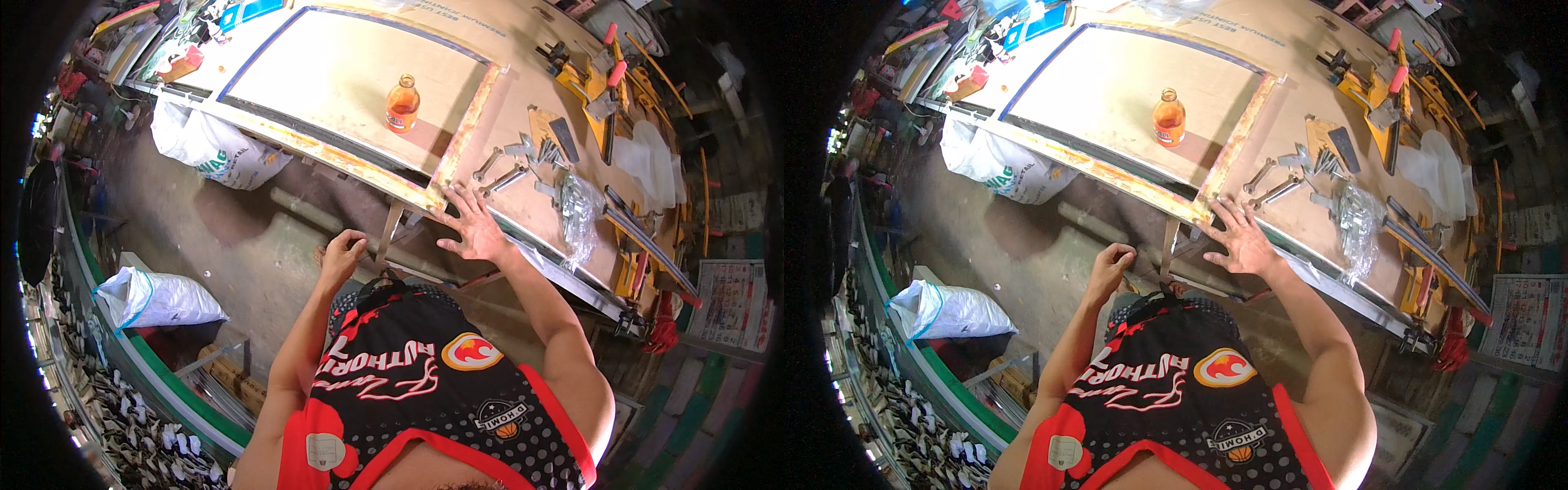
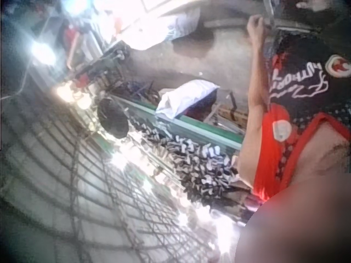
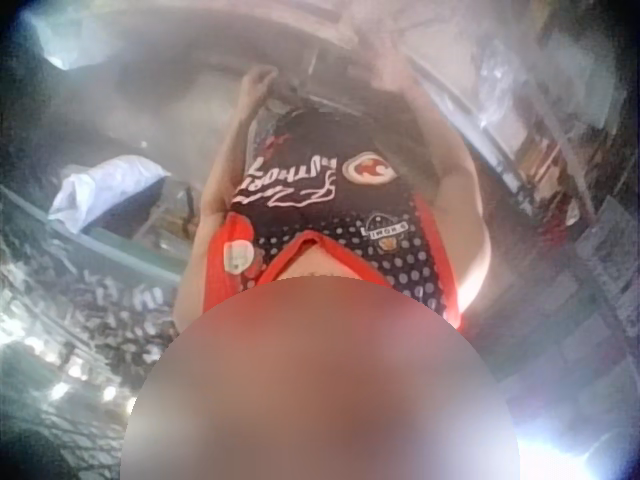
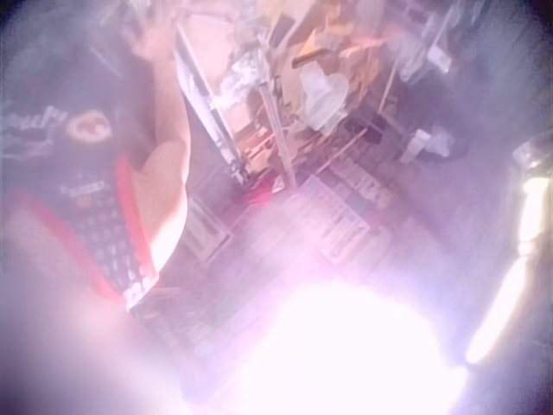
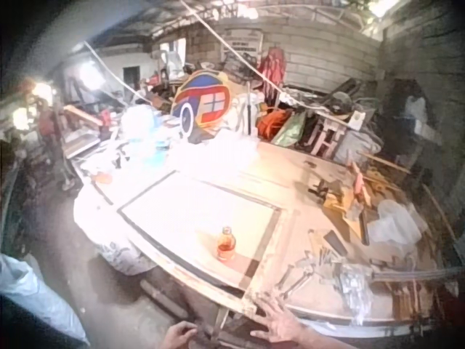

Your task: The person applies a reddish liquid from a bottle along the edges of a rectangular wooden frame on a workbench, then spreads it with their fingers. They repeat this process on multiple sides of the frame.

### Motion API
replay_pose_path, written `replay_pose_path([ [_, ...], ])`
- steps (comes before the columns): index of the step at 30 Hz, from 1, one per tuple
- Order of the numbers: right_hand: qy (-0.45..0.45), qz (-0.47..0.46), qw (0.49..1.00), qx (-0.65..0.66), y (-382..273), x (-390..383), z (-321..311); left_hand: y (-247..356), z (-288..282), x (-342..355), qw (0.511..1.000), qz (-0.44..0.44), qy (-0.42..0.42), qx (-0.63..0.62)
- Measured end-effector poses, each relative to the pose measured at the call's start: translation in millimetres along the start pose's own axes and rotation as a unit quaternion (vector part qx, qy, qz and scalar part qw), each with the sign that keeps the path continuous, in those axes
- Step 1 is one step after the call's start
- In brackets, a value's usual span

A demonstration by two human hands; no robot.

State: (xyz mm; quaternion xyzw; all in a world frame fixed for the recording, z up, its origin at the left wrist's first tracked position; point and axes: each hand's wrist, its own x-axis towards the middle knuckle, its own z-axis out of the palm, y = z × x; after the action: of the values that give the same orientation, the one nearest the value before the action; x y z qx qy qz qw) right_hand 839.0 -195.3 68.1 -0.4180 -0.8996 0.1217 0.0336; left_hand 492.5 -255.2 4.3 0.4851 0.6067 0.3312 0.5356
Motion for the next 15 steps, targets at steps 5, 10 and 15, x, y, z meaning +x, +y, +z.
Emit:
replay_pose_path([
  [5,0.008,0.019,1.0,-0.015,6.7,0.9,-3.6,2.5,3.8,3.3,1.0,-0.001,0.006,-0.013],
  [10,0.006,-0.018,1.0,0.016,10.6,2.7,-7.2,8.6,5.7,4.4,1.0,-0.011,0.005,-0.002],
  [15,0.03,0.008,1.0,0.003,12.0,3.4,-9.9,9.1,2.7,6.2,1.0,-0.009,0.007,-0.012],
])
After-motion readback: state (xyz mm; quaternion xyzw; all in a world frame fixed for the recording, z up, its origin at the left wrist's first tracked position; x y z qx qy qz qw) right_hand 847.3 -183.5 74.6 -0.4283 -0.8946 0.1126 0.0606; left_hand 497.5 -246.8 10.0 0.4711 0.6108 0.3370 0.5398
